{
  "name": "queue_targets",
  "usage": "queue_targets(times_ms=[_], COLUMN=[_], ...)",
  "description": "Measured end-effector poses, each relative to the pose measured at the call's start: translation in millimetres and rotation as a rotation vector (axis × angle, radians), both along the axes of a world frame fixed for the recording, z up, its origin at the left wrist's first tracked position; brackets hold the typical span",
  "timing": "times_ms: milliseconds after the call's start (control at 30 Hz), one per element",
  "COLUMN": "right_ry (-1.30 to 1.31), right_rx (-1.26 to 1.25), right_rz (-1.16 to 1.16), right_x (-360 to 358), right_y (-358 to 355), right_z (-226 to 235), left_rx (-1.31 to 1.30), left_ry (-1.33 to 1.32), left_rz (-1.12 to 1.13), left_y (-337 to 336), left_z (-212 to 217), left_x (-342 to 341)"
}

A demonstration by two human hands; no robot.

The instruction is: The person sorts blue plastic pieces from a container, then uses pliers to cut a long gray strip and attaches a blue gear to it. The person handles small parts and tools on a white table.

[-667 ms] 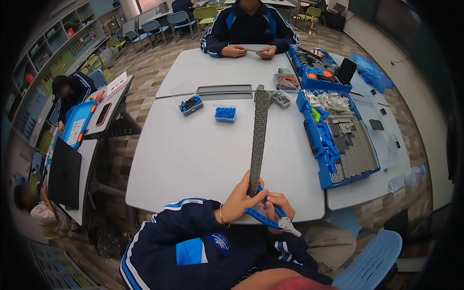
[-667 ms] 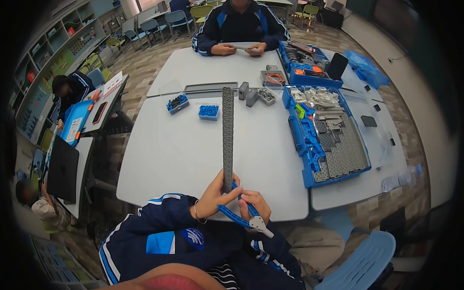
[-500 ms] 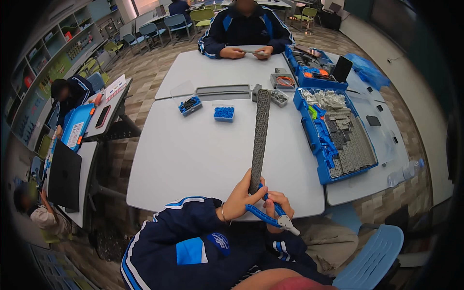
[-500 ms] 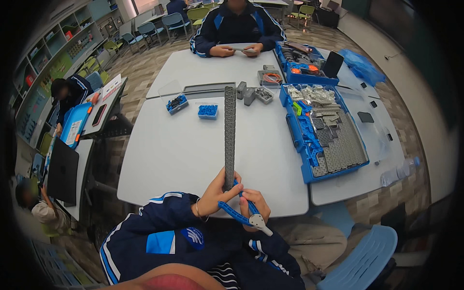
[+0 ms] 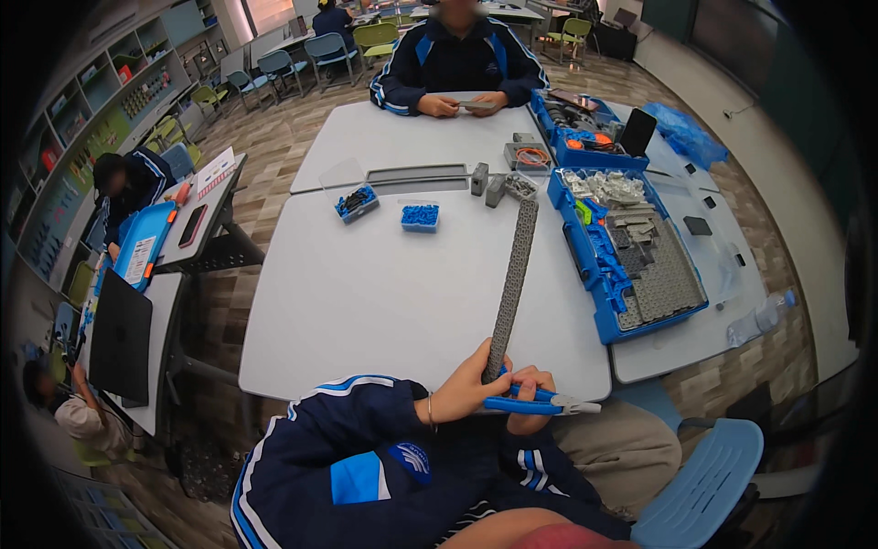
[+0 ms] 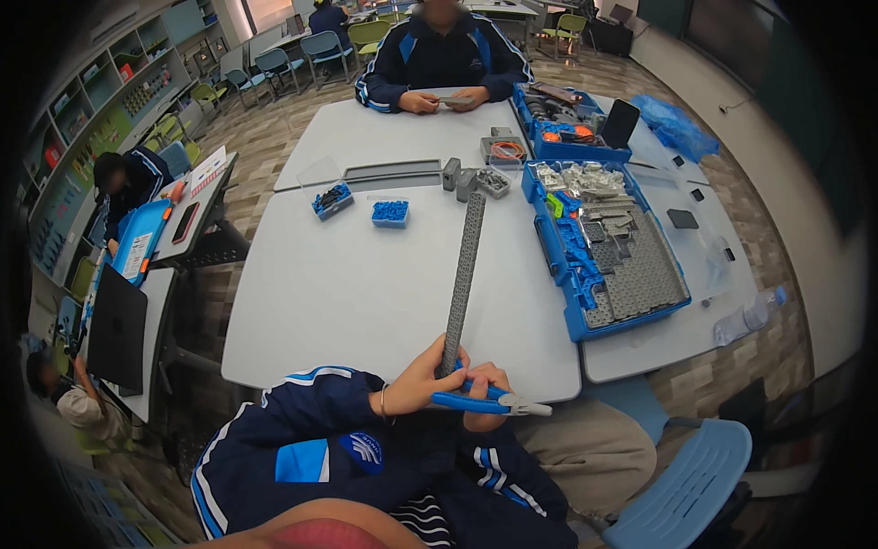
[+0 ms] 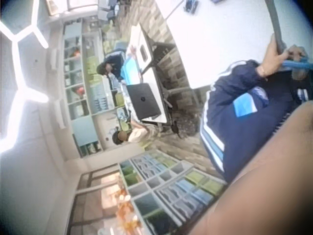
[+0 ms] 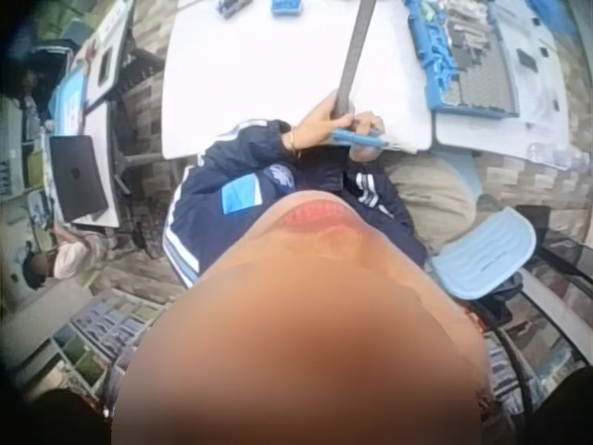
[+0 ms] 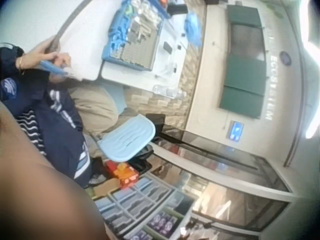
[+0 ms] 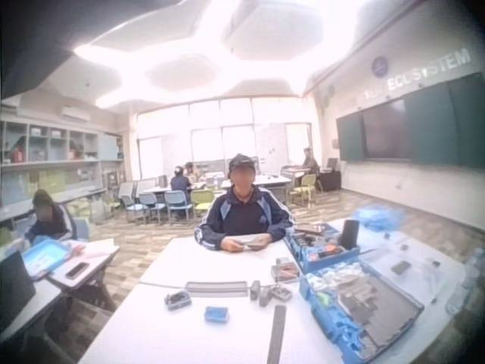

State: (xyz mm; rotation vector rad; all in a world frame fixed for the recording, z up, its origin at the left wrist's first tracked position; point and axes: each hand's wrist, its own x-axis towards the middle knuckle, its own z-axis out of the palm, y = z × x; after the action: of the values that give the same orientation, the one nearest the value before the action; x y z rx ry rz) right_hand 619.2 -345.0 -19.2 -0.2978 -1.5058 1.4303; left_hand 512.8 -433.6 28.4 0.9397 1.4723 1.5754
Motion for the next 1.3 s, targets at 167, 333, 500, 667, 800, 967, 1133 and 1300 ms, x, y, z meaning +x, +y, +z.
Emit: queue_targets(times_ms=[167,333,500,667,800,967,1133,1300], right_ry=[-0.019,-0.041,-0.066,-0.021,0.013,0.005,-0.027,-0.092], right_rx=[-0.017,-0.004,0.032,0.139,0.094,0.104,0.070,0.010], right_rz=[-0.036,-0.048,-0.049,-0.078,-0.044,-0.049,-0.041,0.043], right_x=[3,3,2,1,1,2,4,10], right_y=[1,5,5,8,9,10,10,12], right_z=[1,-5,-9,-10,-9,-9,-6,-4], left_rx=[-0.074,-0.070,-0.014,-0.043,-0.022,-0.019,0.008,0.074], left_ry=[-0.027,-0.093,-0.222,-0.220,-0.238,-0.225,-0.237,-0.286], left_rz=[-0.035,-0.070,-0.005,0.006,-0.002,0.003,0.038,0.040], left_y=[-1,3,4,5,6,5,4,3], left_z=[-3,-9,-13,-15,-15,-14,-18,-23], left_x=[5,1,2,1,-1,1,5,1])
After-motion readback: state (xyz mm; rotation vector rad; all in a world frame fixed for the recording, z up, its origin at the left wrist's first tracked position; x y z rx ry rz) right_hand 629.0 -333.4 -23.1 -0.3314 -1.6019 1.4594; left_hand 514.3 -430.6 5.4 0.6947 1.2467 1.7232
